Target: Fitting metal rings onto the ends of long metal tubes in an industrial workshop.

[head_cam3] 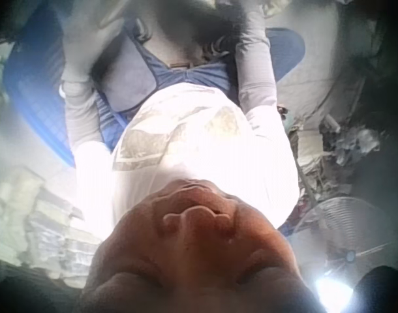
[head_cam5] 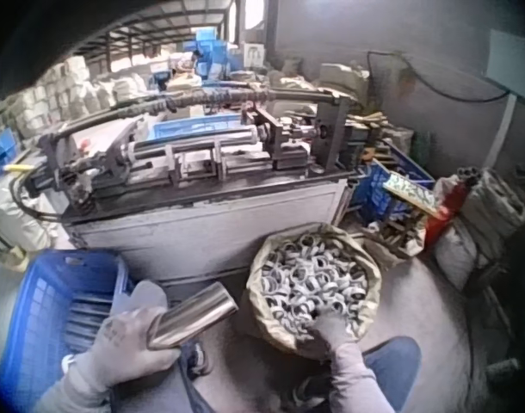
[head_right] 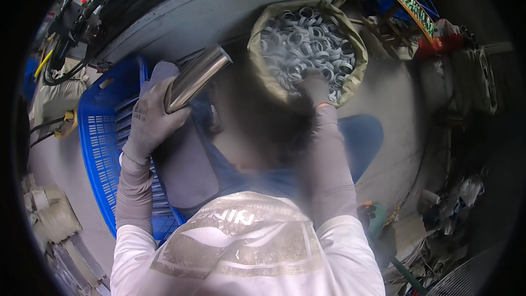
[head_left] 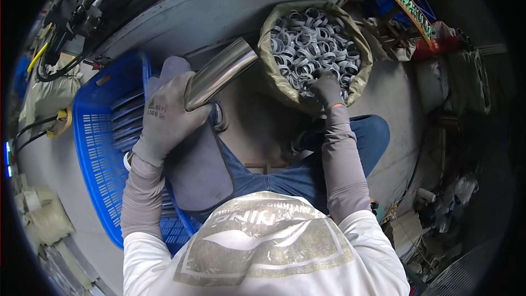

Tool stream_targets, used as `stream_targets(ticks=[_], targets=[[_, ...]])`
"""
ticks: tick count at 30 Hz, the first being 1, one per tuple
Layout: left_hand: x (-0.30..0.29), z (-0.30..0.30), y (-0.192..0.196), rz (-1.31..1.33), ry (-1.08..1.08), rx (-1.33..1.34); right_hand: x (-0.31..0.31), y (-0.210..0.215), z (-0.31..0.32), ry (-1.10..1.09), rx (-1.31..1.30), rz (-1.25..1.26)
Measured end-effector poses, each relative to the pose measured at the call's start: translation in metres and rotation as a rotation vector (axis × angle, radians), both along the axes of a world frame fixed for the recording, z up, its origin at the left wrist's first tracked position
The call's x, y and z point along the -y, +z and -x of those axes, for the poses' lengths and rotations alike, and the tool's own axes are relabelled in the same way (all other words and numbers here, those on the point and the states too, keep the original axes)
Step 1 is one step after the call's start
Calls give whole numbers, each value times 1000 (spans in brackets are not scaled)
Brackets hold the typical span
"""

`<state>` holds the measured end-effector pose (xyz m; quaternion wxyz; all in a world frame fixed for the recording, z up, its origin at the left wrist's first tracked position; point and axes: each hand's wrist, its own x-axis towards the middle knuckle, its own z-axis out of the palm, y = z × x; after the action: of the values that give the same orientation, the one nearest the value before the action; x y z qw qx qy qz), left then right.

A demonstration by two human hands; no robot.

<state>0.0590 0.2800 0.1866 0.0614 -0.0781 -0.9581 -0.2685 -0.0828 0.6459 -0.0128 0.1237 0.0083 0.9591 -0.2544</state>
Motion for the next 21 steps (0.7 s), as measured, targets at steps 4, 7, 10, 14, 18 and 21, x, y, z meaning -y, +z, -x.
stream_targets(ticks=[4,7,10,14,18,21], targets=[[-8,-4,16,6,14,42,8,16,-1,-22,-126,288],[-10,-16,28,-33,4,33,43,83,-23,-84,87,700],[-10,-16,25,3,-5,2,52,105,-34,-133,376,1188],[-10,-12,32,-3,38,61,52,114,-45,458,-350,657],[-18,-10,35,46,-21,-27,48,100,-51,339,-291,564],[-19,-6,29,-4,-11,69,51,98,-53,227,-172,983]])
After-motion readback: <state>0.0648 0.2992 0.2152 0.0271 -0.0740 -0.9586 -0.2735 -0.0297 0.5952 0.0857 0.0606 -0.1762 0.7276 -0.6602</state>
